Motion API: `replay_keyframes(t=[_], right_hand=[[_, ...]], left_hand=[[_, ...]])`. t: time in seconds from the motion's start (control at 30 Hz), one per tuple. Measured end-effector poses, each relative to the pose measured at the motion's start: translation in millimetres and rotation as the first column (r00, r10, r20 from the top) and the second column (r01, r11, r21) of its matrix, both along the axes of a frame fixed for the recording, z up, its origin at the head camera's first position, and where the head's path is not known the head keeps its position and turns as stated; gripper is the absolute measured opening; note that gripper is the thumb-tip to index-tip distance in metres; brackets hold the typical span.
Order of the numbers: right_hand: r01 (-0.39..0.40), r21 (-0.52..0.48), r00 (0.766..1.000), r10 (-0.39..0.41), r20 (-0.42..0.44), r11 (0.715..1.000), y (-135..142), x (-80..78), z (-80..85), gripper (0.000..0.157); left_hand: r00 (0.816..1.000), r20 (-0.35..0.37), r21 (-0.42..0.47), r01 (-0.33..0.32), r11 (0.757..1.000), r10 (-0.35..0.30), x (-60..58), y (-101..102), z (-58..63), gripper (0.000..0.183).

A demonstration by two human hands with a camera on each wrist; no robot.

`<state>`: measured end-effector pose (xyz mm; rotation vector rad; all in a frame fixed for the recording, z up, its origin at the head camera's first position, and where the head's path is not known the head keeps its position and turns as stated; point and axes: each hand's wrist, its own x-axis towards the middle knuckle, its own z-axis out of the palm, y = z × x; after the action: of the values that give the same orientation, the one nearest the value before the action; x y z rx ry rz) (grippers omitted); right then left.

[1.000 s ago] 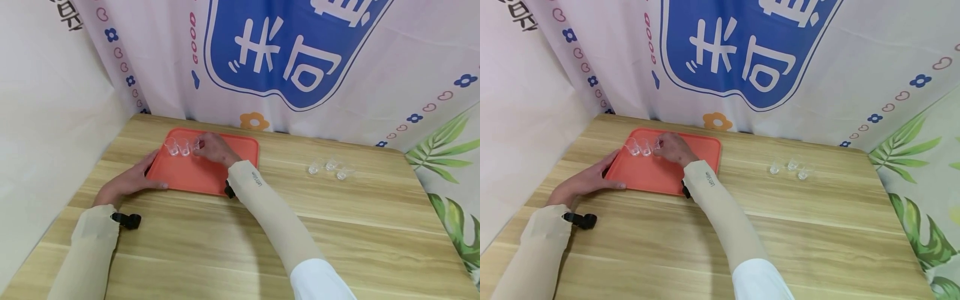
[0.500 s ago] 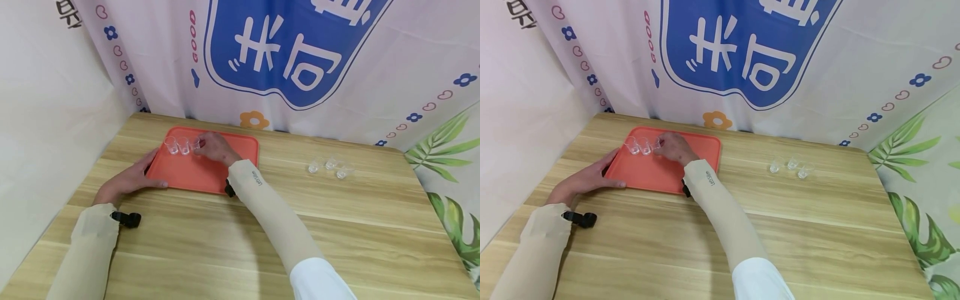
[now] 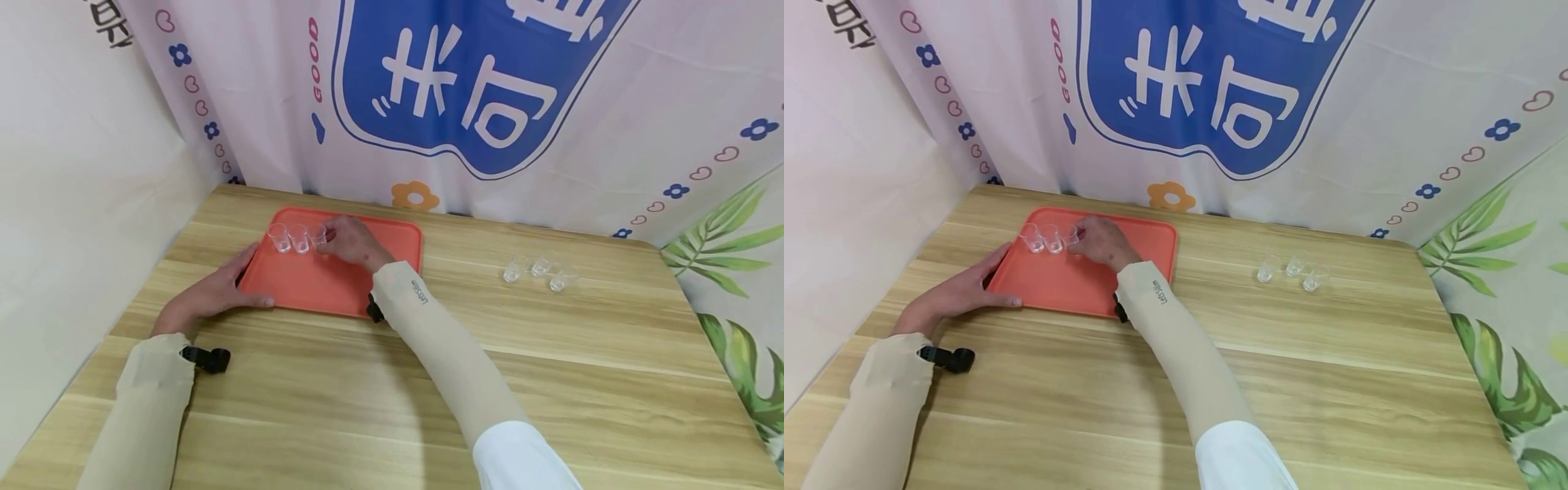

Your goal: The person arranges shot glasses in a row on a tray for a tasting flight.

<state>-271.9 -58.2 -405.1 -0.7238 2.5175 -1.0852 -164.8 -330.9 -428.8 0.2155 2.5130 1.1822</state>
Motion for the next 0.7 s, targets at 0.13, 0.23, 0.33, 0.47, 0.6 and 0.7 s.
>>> replay_keyframes(t=[0.13,0.23,0.33,0.47,0.6,0.7], right_hand=[[0.001,-0.003,1.000,-0.001,-0.008,1.000,-0.1,0.9,-0.2,0.007],[-0.004,-0.005,1.000,0.003,-0.026,1.000,-0.5,1.1,-0.7,0.007],[-0.006,-0.002,0.999,0.006,-0.032,1.000,-0.8,0.9,-1.3,0.007],[-0.012,0.002,0.999,0.012,-0.037,1.000,-0.9,0.7,-1.4,0.007],[-0.014,0.000,0.999,0.014,-0.047,1.000,-0.9,1.1,-0.5,0.008],[-0.014,-0.005,0.999,0.014,-0.047,1.000,-0.9,1.4,0.0,0.008]], left_hand=[[1.000,0.005,0.005,-0.005,1.000,0.005,-0.1,-0.1,-1.2,0.122],[1.000,0.009,0.012,-0.007,1.000,0.007,0.1,0.0,-1.8,0.122],[1.000,0.007,0.003,-0.006,1.000,0.006,0.5,0.1,-1.7,0.122],[1.000,0.009,-0.018,-0.009,1.000,0.009,0.7,0.4,-1.1,0.122],[1.000,0.016,-0.015,-0.014,1.000,0.014,0.6,0.7,-0.5,0.122],[1.000,0.013,-0.013,-0.012,1.000,0.013,0.7,1.0,-0.1,0.122]])
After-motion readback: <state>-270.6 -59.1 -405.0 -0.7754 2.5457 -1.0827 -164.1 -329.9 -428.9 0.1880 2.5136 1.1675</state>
